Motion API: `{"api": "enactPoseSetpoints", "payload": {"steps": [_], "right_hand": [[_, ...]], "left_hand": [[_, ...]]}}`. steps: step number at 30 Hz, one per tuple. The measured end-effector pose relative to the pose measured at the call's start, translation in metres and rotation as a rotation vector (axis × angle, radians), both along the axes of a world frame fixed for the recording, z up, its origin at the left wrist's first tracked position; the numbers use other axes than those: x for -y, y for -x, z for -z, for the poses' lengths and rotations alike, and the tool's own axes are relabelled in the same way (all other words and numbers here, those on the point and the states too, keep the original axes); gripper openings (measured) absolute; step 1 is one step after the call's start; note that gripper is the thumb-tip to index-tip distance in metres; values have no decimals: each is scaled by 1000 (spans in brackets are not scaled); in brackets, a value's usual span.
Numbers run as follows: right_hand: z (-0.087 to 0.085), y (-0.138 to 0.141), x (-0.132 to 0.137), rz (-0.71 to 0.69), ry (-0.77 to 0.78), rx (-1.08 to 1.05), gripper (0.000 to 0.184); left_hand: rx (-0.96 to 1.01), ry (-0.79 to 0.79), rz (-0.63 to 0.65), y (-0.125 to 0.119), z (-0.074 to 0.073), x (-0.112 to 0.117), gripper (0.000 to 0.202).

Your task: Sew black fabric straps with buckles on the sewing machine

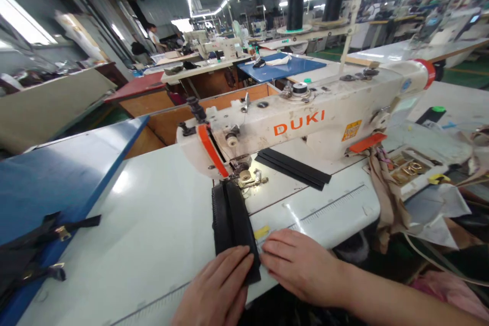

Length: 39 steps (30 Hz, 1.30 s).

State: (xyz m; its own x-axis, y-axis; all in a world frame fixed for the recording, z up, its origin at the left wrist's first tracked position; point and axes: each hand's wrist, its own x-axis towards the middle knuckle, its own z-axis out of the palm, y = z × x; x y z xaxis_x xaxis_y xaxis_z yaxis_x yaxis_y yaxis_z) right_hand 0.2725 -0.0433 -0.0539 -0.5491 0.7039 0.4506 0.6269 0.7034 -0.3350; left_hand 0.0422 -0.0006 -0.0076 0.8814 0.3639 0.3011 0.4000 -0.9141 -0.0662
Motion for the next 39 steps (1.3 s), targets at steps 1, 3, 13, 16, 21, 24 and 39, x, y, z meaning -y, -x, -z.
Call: {"api": "enactPoseSetpoints", "payload": {"steps": [1,3,13,16,21,24,39], "right_hand": [[0,0,0,-1,10,-9,27],[0,0,-3,-9,28,-17,31],[-15,7,-28,-100,-181,230,23],[-19,4,-33,-137,-223,268,19],[-13,10,-48,-44,-199,234,17],[-9,19,-55,-15,-180,225,15],[-10,40,-18,-44,-142,226,18]], "left_hand": [[3,21,-45,-3,1,-5,45],[-10,32,-137,-10,2,-20,58],[-107,-25,-265,-29,11,-74,51],[-104,-32,-255,-28,14,-74,49],[-127,-10,-231,-26,16,-78,49],[-121,14,-231,-25,14,-80,53],[-136,-92,-189,-7,15,-47,56]]}}
